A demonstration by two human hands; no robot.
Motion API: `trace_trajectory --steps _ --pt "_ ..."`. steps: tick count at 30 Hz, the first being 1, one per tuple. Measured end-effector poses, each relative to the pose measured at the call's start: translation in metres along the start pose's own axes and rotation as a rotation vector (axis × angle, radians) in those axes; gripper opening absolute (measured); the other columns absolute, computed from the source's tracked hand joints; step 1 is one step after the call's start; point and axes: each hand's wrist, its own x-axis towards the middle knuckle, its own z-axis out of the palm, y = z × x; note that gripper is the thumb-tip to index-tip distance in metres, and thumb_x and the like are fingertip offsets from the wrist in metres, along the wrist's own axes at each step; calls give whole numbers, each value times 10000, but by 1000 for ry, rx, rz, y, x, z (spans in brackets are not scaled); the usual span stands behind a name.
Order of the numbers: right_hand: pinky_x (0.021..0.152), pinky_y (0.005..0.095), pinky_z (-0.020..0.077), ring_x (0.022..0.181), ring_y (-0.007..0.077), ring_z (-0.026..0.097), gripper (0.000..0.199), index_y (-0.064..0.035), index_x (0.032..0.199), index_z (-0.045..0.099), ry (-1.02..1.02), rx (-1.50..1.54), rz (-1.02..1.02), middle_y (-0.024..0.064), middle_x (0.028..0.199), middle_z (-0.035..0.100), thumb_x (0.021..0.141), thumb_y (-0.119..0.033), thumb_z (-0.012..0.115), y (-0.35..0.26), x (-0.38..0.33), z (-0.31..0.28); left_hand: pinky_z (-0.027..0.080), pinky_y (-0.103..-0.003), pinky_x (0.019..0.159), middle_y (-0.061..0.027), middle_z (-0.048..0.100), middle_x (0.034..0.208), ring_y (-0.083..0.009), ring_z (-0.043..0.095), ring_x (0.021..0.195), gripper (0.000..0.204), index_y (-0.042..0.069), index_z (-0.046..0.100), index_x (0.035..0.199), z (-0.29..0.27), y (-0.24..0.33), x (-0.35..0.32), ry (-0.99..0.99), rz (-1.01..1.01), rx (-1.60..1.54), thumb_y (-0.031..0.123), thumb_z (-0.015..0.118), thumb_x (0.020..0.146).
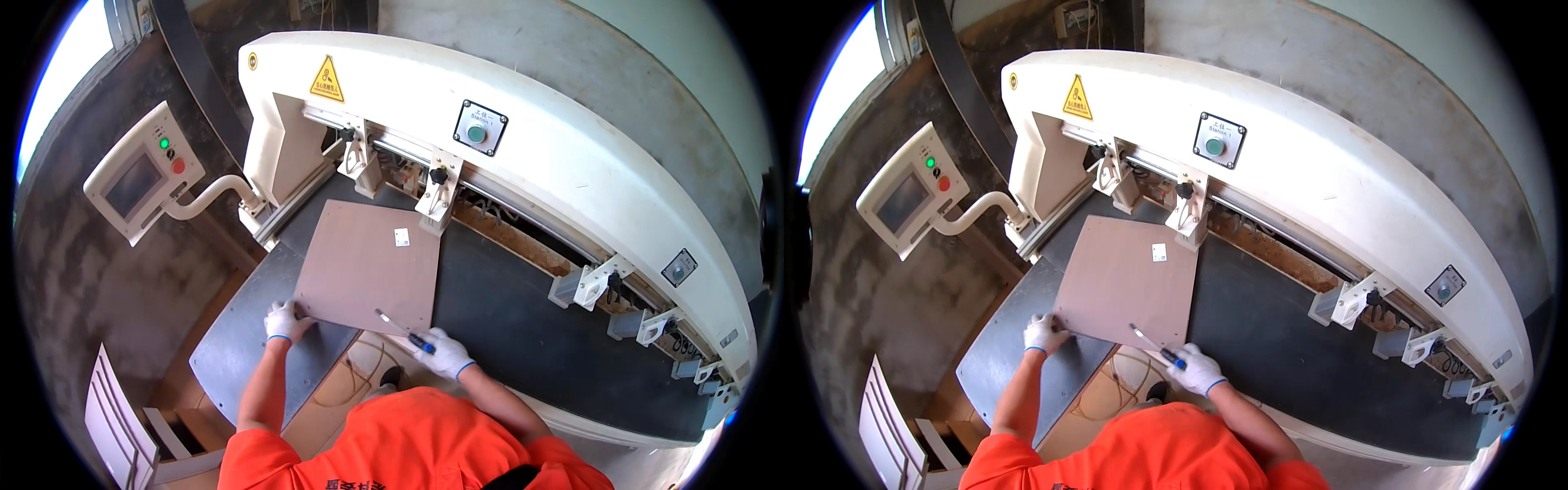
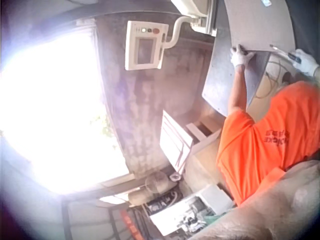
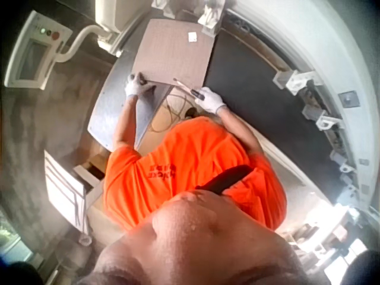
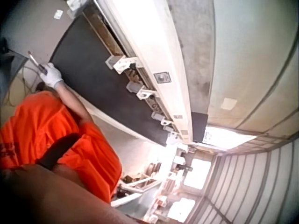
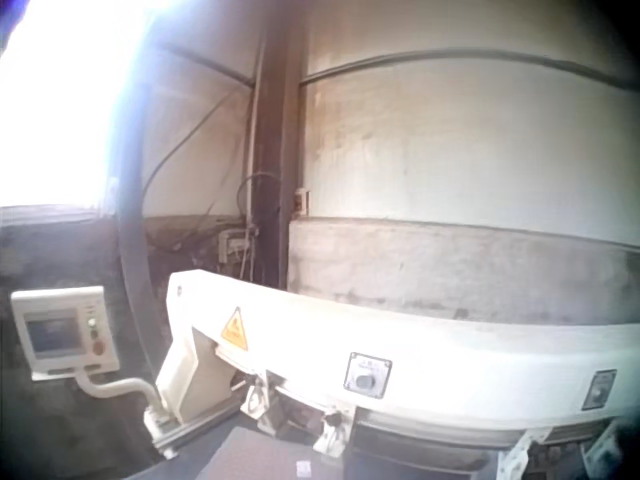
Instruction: The person picks up rectangular wood panels from a stack and places them onto a conveyor belt to feed an edge banding machine. After the panels are processed, the person collects them and stacks them. The person also uses a screwdriver to adjust a component on the machine.
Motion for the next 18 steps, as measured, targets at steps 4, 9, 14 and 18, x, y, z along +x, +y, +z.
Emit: trace_trajectory --steps 4,9,14,18 --pt "908 528 538 1031 449 691 377 -41 1011 720 -279 -52 -55 242 1062 736 924 -408 710 -27 22 38 327 -612 1246 -298 288 1718 -603 240 1550 1092 200 552 1578 22 45 28 6 177 57 561 958 631" --pt "869 461 552 951 333 728 445 -75 1154 732 -259 254 111 158 1033 770 968 -478 703 1 10 63 254 -631 1288 -281 296 1721 -629 218 1546 1109 218 550 1585 31 46 82 50 273 -16 549 971 615" --pt "806 516 558 912 473 707 457 -121 1190 708 241 292 196 234 898 725 980 -526 686 -31 0 0 282 -606 1285 -255 309 1724 -624 258 1534 1101 229 557 1579 28 54 110 39 302 32 523 979 606" --pt "731 451 573 818 401 735 381 -121 1206 714 617 289 91 193 842 711 985 -431 725 -74 -7 -82 308 -599 1277 -262 326 1710 -614 302 1516 1126 227 546 1584 31 53 111 54 302 16 492 999 588"
